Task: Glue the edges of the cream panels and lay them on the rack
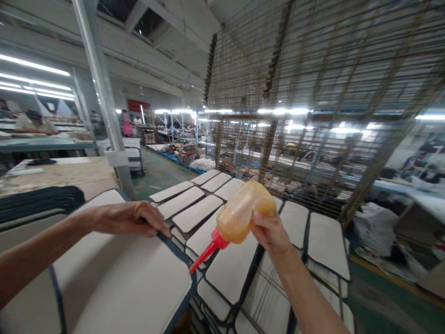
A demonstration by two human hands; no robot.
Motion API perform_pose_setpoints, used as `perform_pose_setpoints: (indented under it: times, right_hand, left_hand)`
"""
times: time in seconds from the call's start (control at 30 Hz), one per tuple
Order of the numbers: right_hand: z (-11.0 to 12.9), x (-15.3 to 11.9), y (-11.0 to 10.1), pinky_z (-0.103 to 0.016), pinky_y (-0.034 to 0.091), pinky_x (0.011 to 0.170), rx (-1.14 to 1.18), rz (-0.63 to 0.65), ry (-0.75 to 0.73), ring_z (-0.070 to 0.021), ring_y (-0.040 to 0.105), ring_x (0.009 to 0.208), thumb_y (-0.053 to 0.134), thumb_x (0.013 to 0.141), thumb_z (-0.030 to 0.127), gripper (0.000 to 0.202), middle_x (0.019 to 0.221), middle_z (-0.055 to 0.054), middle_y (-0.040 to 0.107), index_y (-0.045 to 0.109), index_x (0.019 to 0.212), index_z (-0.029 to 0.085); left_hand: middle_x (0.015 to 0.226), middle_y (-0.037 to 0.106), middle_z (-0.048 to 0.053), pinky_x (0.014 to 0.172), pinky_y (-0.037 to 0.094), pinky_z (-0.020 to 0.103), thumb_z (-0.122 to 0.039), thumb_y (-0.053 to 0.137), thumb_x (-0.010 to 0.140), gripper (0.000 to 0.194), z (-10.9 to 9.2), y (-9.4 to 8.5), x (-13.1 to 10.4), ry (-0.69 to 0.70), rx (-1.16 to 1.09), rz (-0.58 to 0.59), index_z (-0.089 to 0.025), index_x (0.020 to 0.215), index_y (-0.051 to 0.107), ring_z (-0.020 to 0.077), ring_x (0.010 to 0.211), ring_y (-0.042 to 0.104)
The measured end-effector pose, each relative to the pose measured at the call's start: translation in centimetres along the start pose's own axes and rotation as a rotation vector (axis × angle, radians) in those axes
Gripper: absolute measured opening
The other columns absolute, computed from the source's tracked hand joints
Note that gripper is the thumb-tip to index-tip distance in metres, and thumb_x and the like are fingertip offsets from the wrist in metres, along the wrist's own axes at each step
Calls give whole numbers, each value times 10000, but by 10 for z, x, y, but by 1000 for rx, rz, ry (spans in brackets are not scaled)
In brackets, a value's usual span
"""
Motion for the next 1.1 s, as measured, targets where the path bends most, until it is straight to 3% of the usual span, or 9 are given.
perform_pose_setpoints:
  times: [0.2, 0.47, 0.67, 0.83, 1.1]
  right_hand:
    - [-2, -6, -6, -319, 552, 628, 68, -50, 38, -200, 635, 623, 869, 453, 334, 560, 699, 10, 688, 672, 973, 271]
    - [6, -23, -11, -182, 527, 639, 108, -161, -90, -120, 629, 612, 861, 522, 289, 330, 669, 41, 688, 707, 813, 287]
    - [0, -33, -12, -200, 538, 605, 72, -228, -115, -131, 626, 577, 869, 502, 282, 262, 652, 20, 685, 714, 712, 263]
    - [-7, -34, -9, -235, 547, 591, 51, -203, -99, -163, 645, 601, 868, 498, 329, 340, 650, 3, 686, 727, 803, 273]
    - [-19, -35, 1, -322, 558, 725, 51, -175, -34, -170, 641, 564, 877, 461, 327, 406, 642, 17, 684, 724, 836, 294]
  left_hand:
    - [979, 727, 54, 770, 447, 169, -111, 507, 854, 274, 7, -10, -7, -20, 50, -97, -57, 1051, 690, 154, 857, 631]
    - [1011, 719, 86, 800, 473, 227, -284, 528, 873, 305, 48, -25, -20, -46, 79, -232, -142, 1077, 703, 205, 906, 645]
    - [994, 723, 85, 800, 477, 242, -305, 537, 866, 309, 70, -25, -23, -38, 20, -281, -144, 1065, 711, 223, 917, 644]
    - [960, 725, 77, 767, 483, 238, -320, 550, 852, 317, 82, -21, -28, -107, -180, -284, -140, 1056, 713, 229, 891, 645]
    - [885, 728, 80, 655, 501, 241, -316, 636, 764, 300, 112, -19, -38, -259, -459, -368, -149, 988, 745, 228, 758, 653]
Point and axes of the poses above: each hand's wrist, its own x-axis towards the middle knuckle, its own y-axis out of the palm, z = x × y, the point moved 8 cm from there along x, towards the middle knuckle
